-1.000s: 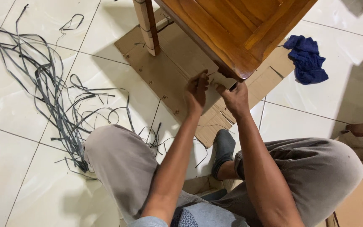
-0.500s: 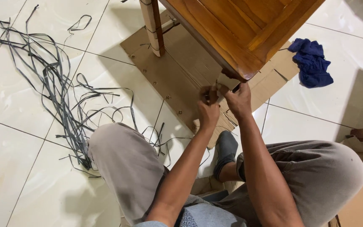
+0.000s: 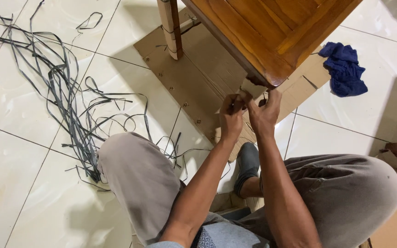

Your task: Wrapping chair legs with cardboard and securing them with plastic ties

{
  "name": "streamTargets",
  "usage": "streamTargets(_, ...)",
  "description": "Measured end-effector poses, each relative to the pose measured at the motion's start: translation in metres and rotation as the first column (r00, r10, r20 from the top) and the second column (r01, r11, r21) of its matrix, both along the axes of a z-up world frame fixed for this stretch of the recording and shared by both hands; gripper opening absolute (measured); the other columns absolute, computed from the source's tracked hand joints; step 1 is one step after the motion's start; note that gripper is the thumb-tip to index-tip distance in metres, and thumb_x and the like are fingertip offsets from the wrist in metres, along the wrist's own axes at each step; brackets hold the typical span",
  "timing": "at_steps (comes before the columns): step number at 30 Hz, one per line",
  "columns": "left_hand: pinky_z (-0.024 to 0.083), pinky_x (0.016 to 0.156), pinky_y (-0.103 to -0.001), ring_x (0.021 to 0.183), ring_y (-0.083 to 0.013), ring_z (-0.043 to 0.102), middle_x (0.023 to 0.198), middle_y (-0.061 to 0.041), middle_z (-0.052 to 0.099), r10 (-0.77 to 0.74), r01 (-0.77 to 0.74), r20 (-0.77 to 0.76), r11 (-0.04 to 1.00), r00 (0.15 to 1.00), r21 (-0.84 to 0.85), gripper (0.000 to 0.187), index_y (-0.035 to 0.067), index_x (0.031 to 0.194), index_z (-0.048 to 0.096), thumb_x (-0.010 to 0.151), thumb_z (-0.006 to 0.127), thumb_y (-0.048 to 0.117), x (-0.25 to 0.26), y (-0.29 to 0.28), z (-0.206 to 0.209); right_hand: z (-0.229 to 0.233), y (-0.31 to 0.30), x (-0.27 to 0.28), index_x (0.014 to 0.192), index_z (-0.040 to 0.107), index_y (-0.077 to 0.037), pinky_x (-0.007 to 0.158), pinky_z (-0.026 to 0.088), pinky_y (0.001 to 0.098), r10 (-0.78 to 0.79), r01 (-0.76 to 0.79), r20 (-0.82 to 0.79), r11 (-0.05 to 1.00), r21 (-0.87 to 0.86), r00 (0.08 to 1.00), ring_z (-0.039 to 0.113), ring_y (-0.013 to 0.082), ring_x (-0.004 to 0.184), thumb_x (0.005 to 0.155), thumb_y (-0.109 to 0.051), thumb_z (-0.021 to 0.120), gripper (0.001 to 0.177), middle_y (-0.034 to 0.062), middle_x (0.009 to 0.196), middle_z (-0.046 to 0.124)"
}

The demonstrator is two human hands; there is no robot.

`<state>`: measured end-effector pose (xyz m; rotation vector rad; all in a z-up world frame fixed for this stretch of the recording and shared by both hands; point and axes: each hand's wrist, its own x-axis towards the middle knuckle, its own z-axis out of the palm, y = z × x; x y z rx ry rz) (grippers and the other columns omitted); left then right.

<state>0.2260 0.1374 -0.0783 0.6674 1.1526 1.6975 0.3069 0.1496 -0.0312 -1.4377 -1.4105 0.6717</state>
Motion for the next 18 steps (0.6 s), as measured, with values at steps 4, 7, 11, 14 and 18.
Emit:
streamTargets(4, 0.059, 0.083, -0.043, 0.09, -0.0175, 0.065, 0.086, -0.013, 0.067, -0.017, 0.017, 0.042, 1.0, 0.999, -0.006, 0.01, 0.008, 0.099, 0.067, 0.101, 0.068, 0.018, 0.001, -0.006, 0.005, 0.0, -0.015, 0.0, 0.124, 0.064, -0.009, 0.094, 0.044, 0.0431, -0.089, 0.085, 0.043, 0.993, 0.083, 0.995, 0.054, 0.0288, 0.1, 0.091, -0.036, 0.089, 0.05, 0.0147, 0.113, 0.057)
streamTargets(7, 0.061, 0.08, -0.038, 0.085, -0.0154, 0.069, 0.081, -0.011, 0.07, -0.017, 0.018, 0.07, 1.0, 0.997, -0.021, 0.005, 0.008, 0.093, 0.071, 0.097, 0.071, 0.011, 0.001, -0.006, 0.007, 0.009, -0.024, -0.003, 0.123, 0.065, -0.009, 0.083, 0.049, 0.0381, -0.124, 0.123, 0.01, 0.99, 0.063, 0.992, 0.059, 0.0247, 0.087, 0.096, -0.039, 0.085, 0.045, 0.0137, 0.107, 0.058)
streamTargets(11, 0.061, 0.079, -0.039, 0.084, -0.0155, 0.069, 0.077, -0.012, 0.07, -0.024, 0.024, 0.041, 1.0, 0.999, -0.001, 0.005, 0.006, 0.091, 0.072, 0.093, 0.076, 0.01, 0.003, -0.003, -0.002, 0.03, -0.04, -0.017, 0.117, 0.068, -0.01, 0.076, 0.048, 0.0319, -0.145, 0.148, -0.129, 0.989, 0.011, 0.981, 0.056, 0.0131, 0.079, 0.11, -0.037, 0.066, 0.029, 0.006, 0.087, 0.061)
streamTargets(14, 0.059, 0.076, -0.034, 0.081, -0.0108, 0.067, 0.077, -0.006, 0.071, -0.062, 0.062, -0.018, 0.998, 0.998, -0.026, 0.005, 0.012, 0.087, 0.074, 0.09, 0.079, 0.013, -0.004, -0.008, 0.008, 0.025, -0.041, -0.014, 0.107, 0.066, -0.009, 0.078, 0.046, 0.0314, -0.144, 0.157, -0.19, 0.986, 0.054, 0.971, 0.055, 0.0131, 0.08, 0.115, -0.038, 0.053, 0.033, 0.0072, 0.081, 0.064)
streamTargets(18, 0.058, 0.075, -0.03, 0.084, -0.0075, 0.067, 0.078, -0.003, 0.072, -0.102, 0.101, -0.013, 0.993, 0.995, -0.053, 0.005, 0.014, 0.089, 0.074, 0.092, 0.077, 0.015, -0.011, -0.011, 0.015, 0.003, -0.036, -0.007, 0.104, 0.067, -0.011, 0.063, 0.039, 0.0239, -0.143, 0.152, -0.262, 0.988, 0.014, 0.955, 0.048, 0.0083, 0.065, 0.111, -0.02, 0.057, 0.015, 0.0028, 0.071, 0.061)
